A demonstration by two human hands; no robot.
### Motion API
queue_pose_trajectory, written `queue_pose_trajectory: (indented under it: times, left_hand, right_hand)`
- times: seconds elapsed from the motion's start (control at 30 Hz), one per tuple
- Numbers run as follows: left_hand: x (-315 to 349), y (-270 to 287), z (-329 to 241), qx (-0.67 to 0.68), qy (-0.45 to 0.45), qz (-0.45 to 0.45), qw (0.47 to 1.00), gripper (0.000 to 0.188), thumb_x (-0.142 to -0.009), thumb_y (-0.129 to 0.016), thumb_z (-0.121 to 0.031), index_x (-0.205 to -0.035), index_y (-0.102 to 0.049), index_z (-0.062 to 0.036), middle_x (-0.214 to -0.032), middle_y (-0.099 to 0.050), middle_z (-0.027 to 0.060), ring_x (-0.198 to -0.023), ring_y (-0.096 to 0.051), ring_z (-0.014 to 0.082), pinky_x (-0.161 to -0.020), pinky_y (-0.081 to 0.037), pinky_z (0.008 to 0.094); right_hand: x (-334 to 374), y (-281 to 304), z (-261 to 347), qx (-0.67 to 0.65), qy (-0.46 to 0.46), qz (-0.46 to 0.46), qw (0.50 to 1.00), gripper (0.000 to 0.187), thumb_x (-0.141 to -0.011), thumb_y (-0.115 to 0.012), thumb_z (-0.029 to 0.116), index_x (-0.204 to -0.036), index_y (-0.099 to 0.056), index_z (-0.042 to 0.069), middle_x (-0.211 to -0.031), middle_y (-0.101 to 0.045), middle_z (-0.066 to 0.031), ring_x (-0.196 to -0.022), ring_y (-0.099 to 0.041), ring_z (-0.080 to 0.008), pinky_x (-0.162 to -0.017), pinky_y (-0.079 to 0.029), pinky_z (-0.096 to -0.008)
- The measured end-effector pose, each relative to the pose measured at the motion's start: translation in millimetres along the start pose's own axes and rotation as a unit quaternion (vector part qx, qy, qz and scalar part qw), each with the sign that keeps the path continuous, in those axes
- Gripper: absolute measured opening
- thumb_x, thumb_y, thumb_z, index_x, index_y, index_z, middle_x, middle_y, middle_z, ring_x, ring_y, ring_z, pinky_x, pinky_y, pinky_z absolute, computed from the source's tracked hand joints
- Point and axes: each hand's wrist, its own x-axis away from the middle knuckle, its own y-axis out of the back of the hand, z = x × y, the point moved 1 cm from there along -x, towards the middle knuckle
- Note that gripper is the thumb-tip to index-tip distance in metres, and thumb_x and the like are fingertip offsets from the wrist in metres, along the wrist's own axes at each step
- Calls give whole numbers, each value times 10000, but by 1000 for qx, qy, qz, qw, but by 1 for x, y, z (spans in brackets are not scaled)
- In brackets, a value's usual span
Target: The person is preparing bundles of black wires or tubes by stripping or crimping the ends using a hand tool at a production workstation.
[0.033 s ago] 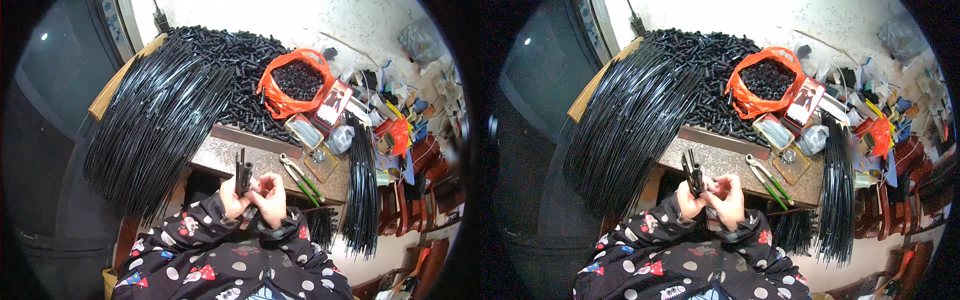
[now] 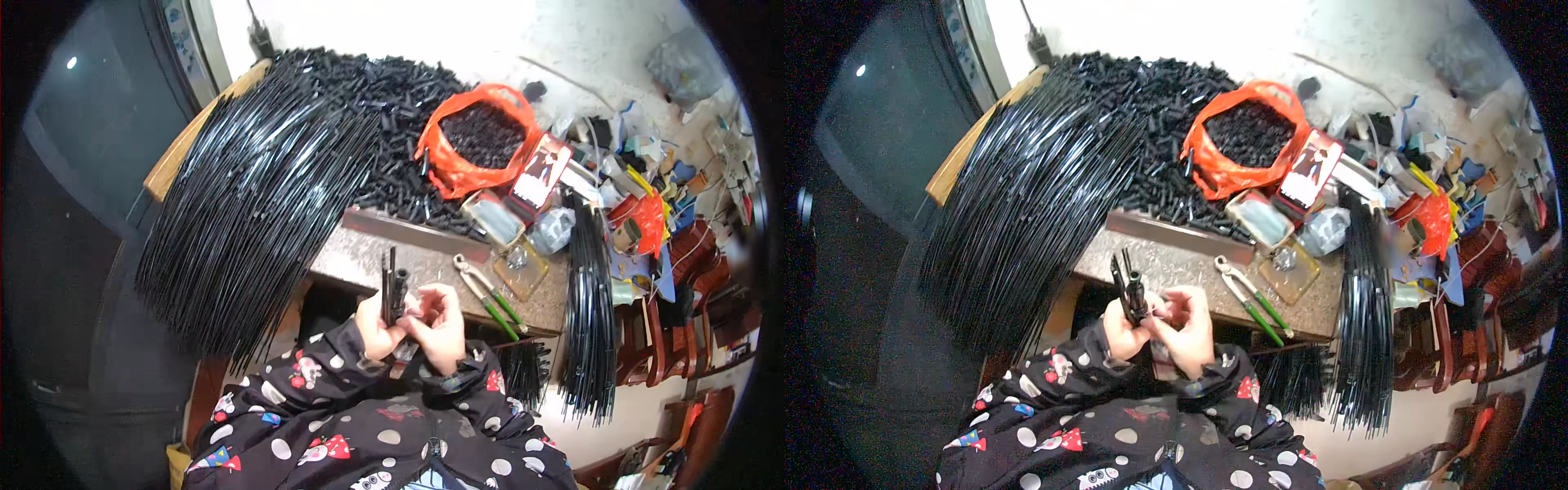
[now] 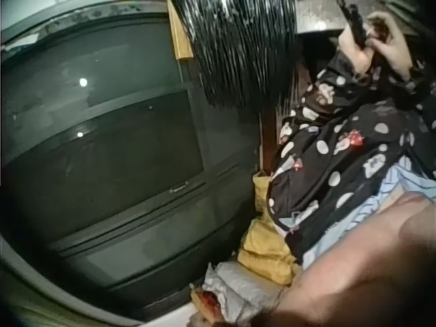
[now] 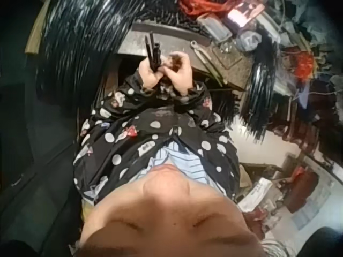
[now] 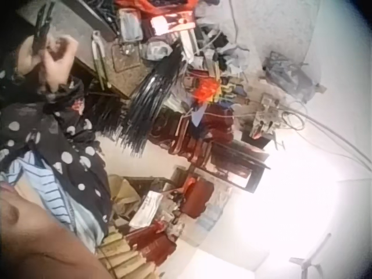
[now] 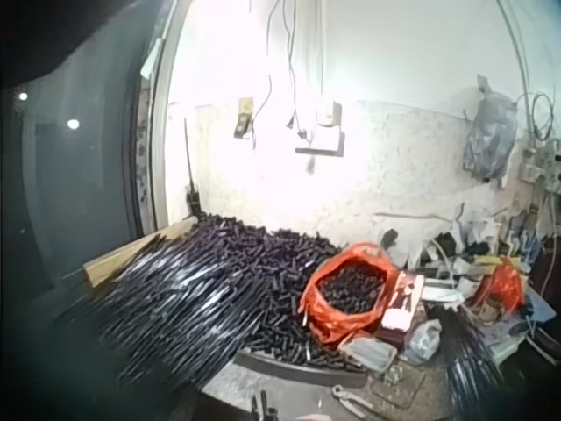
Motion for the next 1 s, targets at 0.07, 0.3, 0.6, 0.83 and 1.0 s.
queue_pose_trajectory:
  times: [0.07,0.3,0.6,0.83,1.0]
  left_hand:
    - [1,5,12,2,-11,5,1000,137,-742,-559,35,-877,-561,10,-829,-601,81,-802,-580,163,-734,-459,284]
    - [-28,6,-47,-47,-138,54,988,274,-716,-503,55,-985,-552,35,-921,-599,148,-852,-589,217,-731,-454,287]
    - [-20,17,-91,97,-54,62,992,153,-735,-613,14,-822,-494,-28,-640,-535,6,-570,-520,73,-528,-412,207]
    - [-42,11,-90,-100,-182,76,975,429,-642,-743,-78,-990,-497,-33,-564,-439,-67,-510,-400,15,-486,-343,182]
    - [-52,35,-93,-55,-131,35,989,992,-395,-848,-276,-1179,-356,80,-547,-440,-62,-517,-451,34,-528,-377,173]
  right_hand:
    - [-4,-1,13,109,137,7,984,310,-618,-699,6,-890,-554,33,-849,-471,-39,-726,-493,-126,-633,-422,-241]
    - [4,-10,84,326,446,-38,833,233,-593,-677,-13,-815,-610,14,-755,-538,-73,-681,-500,-240,-603,-421,-320]
    - [25,107,2,724,149,-83,668,481,-646,-646,120,-1104,-503,86,-1107,-461,-144,-1020,-423,-322,-838,-368,-402]
    - [18,97,2,-40,-244,25,969,246,-683,-623,74,-915,-556,22,-987,-483,-103,-904,-486,-198,-766,-410,-318]
    - [33,63,96,388,235,101,885,239,-588,-703,104,-796,-591,67,-930,-514,-87,-917,-470,-262,-794,-363,-348]
